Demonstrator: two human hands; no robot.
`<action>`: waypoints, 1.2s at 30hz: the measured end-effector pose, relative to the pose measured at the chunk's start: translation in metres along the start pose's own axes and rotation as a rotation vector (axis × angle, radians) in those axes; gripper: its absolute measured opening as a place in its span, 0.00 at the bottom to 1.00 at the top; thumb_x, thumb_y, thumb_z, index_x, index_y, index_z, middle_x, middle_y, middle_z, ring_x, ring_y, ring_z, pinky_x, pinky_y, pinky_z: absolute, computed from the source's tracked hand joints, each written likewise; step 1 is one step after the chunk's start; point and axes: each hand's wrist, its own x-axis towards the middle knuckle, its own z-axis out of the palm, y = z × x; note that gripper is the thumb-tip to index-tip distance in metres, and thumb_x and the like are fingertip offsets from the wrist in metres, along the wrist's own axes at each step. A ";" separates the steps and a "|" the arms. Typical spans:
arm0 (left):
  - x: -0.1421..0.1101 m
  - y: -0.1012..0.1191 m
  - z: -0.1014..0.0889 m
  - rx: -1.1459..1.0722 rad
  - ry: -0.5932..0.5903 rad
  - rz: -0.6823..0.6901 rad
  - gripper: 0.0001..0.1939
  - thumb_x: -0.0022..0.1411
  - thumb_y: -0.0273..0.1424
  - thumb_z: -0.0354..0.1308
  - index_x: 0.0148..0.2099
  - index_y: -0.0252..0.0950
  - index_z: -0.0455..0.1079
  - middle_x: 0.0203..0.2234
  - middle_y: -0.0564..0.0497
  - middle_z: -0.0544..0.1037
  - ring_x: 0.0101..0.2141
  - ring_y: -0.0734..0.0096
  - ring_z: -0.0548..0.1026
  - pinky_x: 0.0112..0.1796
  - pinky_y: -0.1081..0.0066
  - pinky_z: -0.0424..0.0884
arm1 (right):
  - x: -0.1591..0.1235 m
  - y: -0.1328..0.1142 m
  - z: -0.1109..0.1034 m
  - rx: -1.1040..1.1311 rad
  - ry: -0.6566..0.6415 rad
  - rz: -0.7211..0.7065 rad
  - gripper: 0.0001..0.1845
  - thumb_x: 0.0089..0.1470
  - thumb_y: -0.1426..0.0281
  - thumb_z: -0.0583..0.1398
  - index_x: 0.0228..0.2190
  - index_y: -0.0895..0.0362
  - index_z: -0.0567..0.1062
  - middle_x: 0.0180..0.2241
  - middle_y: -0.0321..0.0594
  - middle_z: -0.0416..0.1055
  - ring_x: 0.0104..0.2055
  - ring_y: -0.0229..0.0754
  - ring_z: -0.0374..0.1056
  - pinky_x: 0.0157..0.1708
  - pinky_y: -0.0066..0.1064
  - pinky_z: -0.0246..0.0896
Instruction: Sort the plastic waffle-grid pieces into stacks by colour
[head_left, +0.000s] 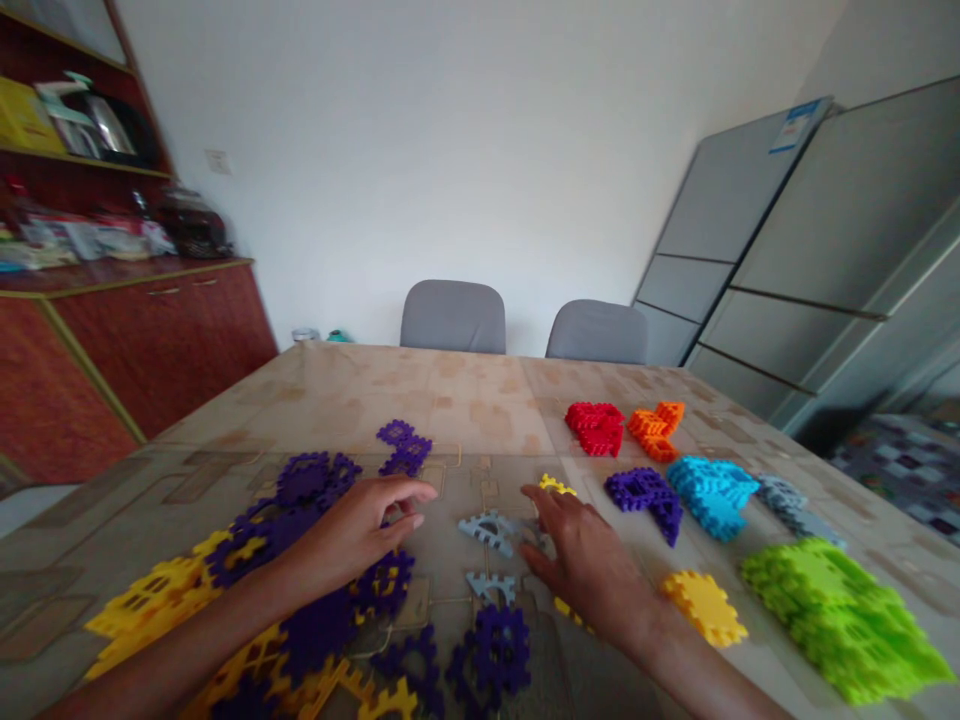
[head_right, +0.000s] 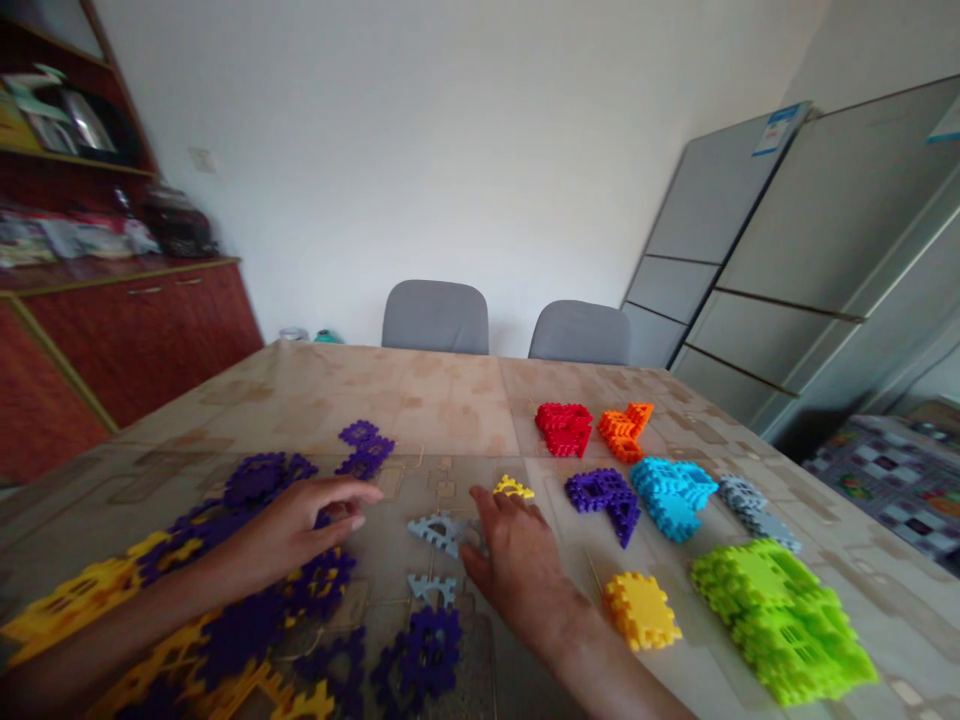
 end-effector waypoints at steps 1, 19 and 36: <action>0.001 0.002 0.000 -0.004 0.000 0.003 0.17 0.61 0.35 0.54 0.49 0.39 0.76 0.44 0.49 0.83 0.41 0.62 0.79 0.44 0.68 0.72 | 0.004 -0.006 0.001 0.002 0.008 -0.021 0.32 0.57 0.71 0.61 0.61 0.63 0.64 0.54 0.57 0.71 0.55 0.55 0.68 0.56 0.44 0.61; -0.008 0.009 0.006 0.035 -0.148 0.144 0.11 0.65 0.29 0.54 0.47 0.42 0.75 0.42 0.52 0.81 0.43 0.65 0.77 0.46 0.70 0.68 | -0.008 -0.007 0.004 0.049 0.000 -0.146 0.09 0.61 0.75 0.56 0.38 0.56 0.77 0.38 0.43 0.76 0.42 0.45 0.72 0.43 0.32 0.65; -0.014 0.031 0.003 0.032 -0.338 0.215 0.12 0.68 0.29 0.54 0.49 0.44 0.75 0.42 0.51 0.80 0.45 0.64 0.77 0.47 0.70 0.67 | -0.015 -0.016 0.029 -0.071 -0.063 -0.240 0.06 0.60 0.77 0.59 0.36 0.56 0.77 0.37 0.42 0.77 0.40 0.44 0.73 0.36 0.29 0.63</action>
